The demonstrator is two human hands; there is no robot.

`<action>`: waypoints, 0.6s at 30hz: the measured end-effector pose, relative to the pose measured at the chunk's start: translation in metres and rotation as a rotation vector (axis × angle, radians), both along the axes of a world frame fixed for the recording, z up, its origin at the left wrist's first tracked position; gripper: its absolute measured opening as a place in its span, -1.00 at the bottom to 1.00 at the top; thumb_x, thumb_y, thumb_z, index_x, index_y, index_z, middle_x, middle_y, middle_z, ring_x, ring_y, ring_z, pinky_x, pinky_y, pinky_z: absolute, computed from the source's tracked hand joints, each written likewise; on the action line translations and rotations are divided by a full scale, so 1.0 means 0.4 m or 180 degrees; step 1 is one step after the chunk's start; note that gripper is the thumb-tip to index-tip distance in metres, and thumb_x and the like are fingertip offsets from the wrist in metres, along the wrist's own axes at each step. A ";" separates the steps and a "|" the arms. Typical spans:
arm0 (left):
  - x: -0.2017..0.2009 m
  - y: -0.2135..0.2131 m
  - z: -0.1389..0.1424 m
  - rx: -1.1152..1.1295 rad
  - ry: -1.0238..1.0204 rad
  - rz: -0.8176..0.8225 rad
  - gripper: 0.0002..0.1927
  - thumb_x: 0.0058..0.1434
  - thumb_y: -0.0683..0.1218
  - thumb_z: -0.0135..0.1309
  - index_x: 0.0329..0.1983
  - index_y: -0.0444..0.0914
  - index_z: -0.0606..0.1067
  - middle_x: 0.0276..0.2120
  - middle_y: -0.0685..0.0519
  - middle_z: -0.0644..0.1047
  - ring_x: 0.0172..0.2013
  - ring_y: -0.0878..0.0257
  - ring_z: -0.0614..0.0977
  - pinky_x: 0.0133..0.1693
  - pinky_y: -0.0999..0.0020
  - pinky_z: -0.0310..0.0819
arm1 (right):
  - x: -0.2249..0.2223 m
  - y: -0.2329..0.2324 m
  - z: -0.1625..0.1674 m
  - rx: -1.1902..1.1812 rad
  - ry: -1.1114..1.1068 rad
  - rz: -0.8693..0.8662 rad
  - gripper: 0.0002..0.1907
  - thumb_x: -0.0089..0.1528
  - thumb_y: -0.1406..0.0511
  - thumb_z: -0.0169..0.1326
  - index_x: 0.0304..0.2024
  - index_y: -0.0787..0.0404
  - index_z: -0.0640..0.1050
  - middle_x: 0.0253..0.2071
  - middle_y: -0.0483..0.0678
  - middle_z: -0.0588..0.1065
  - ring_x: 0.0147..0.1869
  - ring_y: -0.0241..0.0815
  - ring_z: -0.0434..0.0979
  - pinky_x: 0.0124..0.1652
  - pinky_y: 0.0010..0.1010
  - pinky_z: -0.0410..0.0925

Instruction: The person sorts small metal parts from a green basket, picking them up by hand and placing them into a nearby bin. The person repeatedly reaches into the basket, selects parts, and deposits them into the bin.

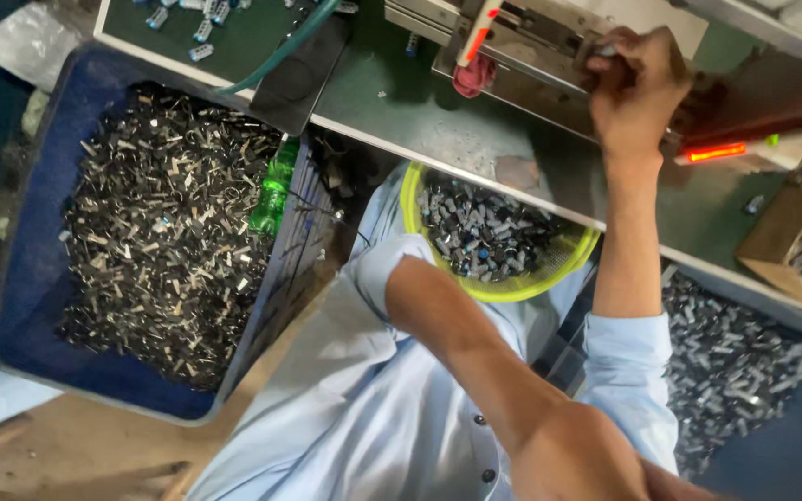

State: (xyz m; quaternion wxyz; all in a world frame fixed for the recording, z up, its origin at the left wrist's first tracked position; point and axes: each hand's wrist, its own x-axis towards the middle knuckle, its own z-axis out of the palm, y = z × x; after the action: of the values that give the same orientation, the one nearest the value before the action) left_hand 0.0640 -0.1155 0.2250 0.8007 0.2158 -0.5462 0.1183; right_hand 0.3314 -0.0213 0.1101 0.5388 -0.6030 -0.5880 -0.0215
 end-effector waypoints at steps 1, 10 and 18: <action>0.000 -0.009 -0.005 0.0003 0.0020 -0.0041 -0.79 0.41 -0.05 0.09 -0.05 -0.30 0.50 -0.22 -0.01 0.57 -0.27 0.25 0.62 -0.17 0.35 0.49 | 0.000 -0.001 -0.001 -0.0045 -0.0012 -0.0026 -0.71 0.27 0.79 -0.15 -0.10 0.44 0.32 -0.06 0.15 0.55 -0.01 -0.14 0.70 -0.09 -0.44 0.60; -0.027 -0.035 -0.034 -0.0083 0.0183 -0.0147 -0.74 0.48 0.00 0.07 0.03 -0.29 0.49 -0.13 -0.01 0.57 -0.19 0.23 0.63 -0.07 0.33 0.52 | -0.032 -0.007 0.015 -0.0074 -0.0174 -0.0319 -0.74 0.29 0.75 0.03 -0.14 0.39 0.40 -0.11 0.12 0.58 -0.04 -0.08 0.66 -0.01 -0.42 0.49; -0.032 -0.056 -0.020 -0.0161 0.0181 -0.0255 -0.70 0.53 0.05 0.05 0.10 -0.27 0.47 -0.04 -0.02 0.56 -0.11 0.21 0.64 0.01 0.30 0.54 | -0.043 -0.019 0.005 -0.0160 -0.0634 -0.0930 -0.68 0.25 0.63 0.20 -0.01 0.41 0.42 -0.10 0.14 0.55 -0.01 0.04 0.55 -0.02 -0.23 0.41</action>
State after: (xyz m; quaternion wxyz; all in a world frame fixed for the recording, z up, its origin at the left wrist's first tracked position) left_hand 0.0513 -0.1380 0.2172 0.8252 0.1768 -0.5282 0.0936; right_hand 0.3141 -0.0290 0.1121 0.4538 -0.6901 -0.5450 -0.1445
